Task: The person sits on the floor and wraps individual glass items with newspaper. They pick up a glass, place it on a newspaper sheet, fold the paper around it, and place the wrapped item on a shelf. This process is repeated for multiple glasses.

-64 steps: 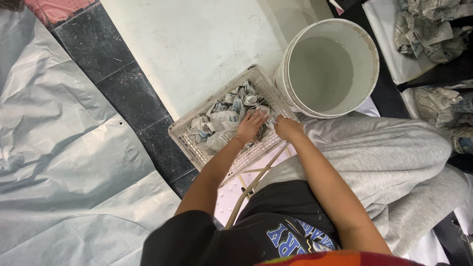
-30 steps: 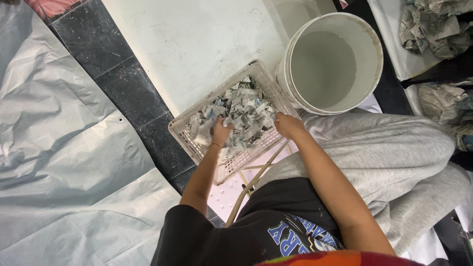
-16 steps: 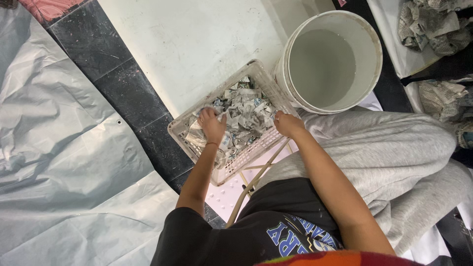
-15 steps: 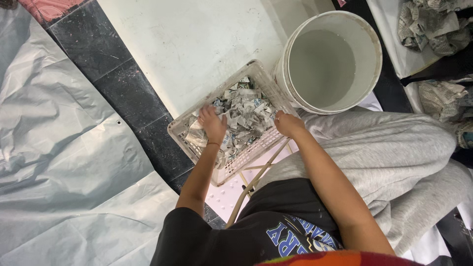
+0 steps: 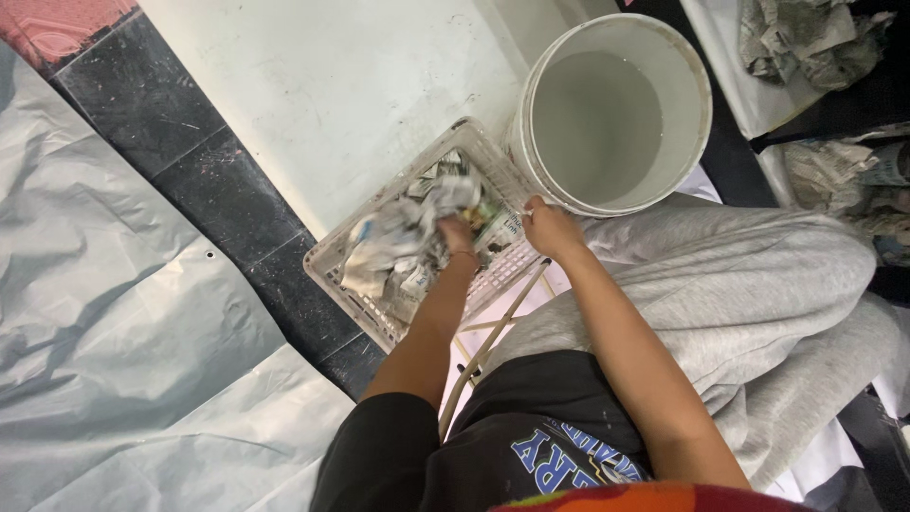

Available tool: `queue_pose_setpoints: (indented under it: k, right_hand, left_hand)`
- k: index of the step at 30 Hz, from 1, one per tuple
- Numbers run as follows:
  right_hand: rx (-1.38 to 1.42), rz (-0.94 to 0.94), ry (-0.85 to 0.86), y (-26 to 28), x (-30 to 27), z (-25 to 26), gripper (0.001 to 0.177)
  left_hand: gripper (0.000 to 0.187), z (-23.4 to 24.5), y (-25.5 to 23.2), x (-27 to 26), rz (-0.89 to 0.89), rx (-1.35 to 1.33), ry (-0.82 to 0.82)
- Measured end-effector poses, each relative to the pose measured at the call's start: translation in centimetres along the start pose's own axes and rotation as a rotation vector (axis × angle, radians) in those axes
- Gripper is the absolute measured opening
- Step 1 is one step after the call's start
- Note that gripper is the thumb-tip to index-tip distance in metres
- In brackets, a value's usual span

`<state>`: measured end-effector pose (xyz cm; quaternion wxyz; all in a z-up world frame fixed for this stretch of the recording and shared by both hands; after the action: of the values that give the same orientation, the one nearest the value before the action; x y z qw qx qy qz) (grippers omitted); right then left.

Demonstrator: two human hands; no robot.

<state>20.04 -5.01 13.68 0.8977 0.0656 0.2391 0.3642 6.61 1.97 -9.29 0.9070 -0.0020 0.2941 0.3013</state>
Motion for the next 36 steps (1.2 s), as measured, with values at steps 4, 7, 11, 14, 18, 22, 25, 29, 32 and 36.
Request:
queue_pose_setpoints:
  k: [4,7,11,14,18,22,25,29,32,36]
  right_hand:
    - [-0.036,-0.029,0.034,0.5,-0.4,0.1,0.037]
    - [-0.047,-0.064,0.07,1.1,-0.6,0.3,0.038]
    - [-0.026,-0.048,0.075,1.0,-0.7,0.1,0.039]
    - [-0.04,-0.052,0.083,0.8,-0.5,0.2,0.04]
    - [-0.021,-0.076,0.087,0.6,-0.4,0.7,0.04]
    - [0.022,-0.058,0.048,0.4,0.0,1.1,0.04]
    - [-0.009,-0.055,0.044,0.3,-0.2,0.8,0.04]
    - [-0.052,-0.06,0.078,0.2,-0.5,0.8,0.039]
    - [-0.047,-0.069,0.092,0.1,-0.6,0.7,0.039]
    - [-0.04,-0.055,0.102,0.1,0.0,0.5,0.04]
  left_hand:
    - [0.075,-1.7,3.1,-0.8,0.113,0.018,0.01]
    - [0.069,-1.9,3.3,-1.8,0.049,-0.047,-0.101]
    - [0.051,-1.5,1.7,-3.3,-0.147,-0.047,-0.341]
    - [0.034,-0.3,1.1,-3.4,-0.1,-0.311,-0.524]
    - [0.02,-0.5,3.0,-2.8,0.228,-0.81,-0.461]
    - [0.04,-0.3,5.1,-3.5,0.145,-0.789,-0.401]
    - [0.093,-0.4,5.8,-5.2,0.09,-0.435,-0.161]
    - [0.096,-1.8,6.0,-6.0,0.175,-0.181,-0.094]
    - [0.082,-3.9,6.3,-5.5,0.248,-0.147,-0.145]
    - [0.075,-5.3,9.1,-6.5,0.463,-0.401,-0.029]
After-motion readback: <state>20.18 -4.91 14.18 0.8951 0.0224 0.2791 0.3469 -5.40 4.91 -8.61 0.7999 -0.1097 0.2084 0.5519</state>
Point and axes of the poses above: each hand's wrist, its own x-axis towards the middle knuckle, its own z-axis out of the back of the hand, y = z × x, the point moved 4 cm from there along x, towards the middle knuckle, and after that the axes turned 14 degrees about -y, right-handed, at the moved point
